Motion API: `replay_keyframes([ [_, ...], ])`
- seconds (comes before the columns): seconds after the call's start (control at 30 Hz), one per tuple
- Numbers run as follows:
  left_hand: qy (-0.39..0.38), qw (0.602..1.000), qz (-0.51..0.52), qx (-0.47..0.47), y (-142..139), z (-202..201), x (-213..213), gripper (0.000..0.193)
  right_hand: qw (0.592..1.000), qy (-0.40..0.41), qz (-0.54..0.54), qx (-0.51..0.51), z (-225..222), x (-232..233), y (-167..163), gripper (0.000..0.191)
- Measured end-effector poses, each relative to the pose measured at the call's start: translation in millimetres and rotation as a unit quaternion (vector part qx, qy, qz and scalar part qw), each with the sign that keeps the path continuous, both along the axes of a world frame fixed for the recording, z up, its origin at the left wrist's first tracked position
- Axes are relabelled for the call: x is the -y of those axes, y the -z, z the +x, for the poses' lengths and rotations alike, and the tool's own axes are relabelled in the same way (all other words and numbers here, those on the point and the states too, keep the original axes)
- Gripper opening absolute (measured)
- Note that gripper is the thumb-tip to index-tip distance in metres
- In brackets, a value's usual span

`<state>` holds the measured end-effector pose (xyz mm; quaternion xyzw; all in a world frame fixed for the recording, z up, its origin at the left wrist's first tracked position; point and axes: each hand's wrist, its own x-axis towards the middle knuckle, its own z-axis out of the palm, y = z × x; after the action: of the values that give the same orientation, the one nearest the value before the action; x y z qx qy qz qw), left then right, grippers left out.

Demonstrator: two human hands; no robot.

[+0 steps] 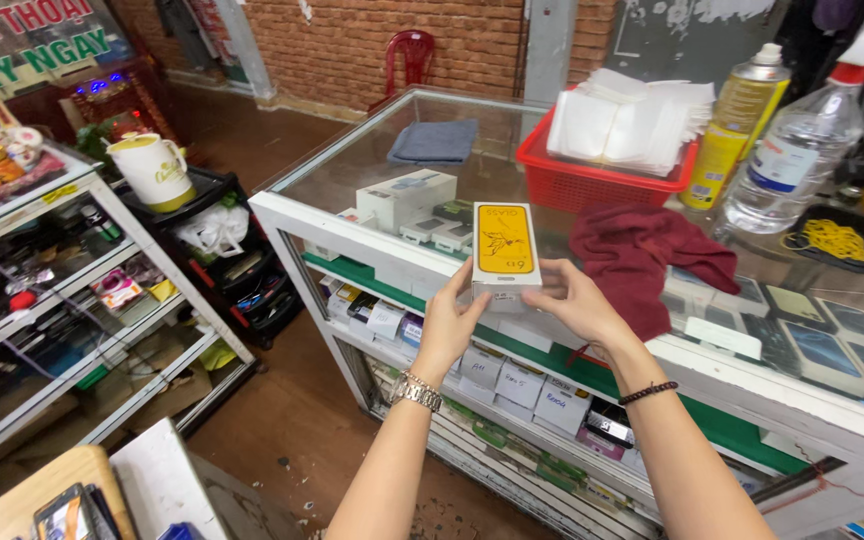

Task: The person wipes a phone screen with a red cloth, then takes tempered glass screen protectors from plastic sleeves, wraps each one in a white paper sleeve, and stacks the wrapped protectors, placing finished stacks into a red basket on the counter.

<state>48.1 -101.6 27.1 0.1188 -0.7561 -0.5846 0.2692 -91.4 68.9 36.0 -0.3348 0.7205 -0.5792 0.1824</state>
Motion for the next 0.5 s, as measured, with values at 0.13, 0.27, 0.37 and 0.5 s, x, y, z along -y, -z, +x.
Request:
replay_keyframes([
  [0.13,0.028,0.994,0.028,-0.098,9.6,37.1,34.4,0.064,0.991,0.04,-0.037,0.124,35.8,32.3,-9.9,0.052],
  [0.27,-0.006,0.98,0.119,-0.162,29.9,92.4,70.3,0.061,0.99,-0.023,-0.029,0.134,76.0,89.0,-13.1,0.053],
  [0.37,-0.061,0.974,0.153,-0.158,39.2,128.6,106.4,0.06,0.985,-0.075,-0.019,0.155,105.7,136.8,-2.8,0.058],
  [0.5,-0.13,0.972,0.158,-0.12,50.6,171.8,161.9,0.055,0.972,-0.121,-0.02,0.199,139.8,202.1,23.7,0.066],
])
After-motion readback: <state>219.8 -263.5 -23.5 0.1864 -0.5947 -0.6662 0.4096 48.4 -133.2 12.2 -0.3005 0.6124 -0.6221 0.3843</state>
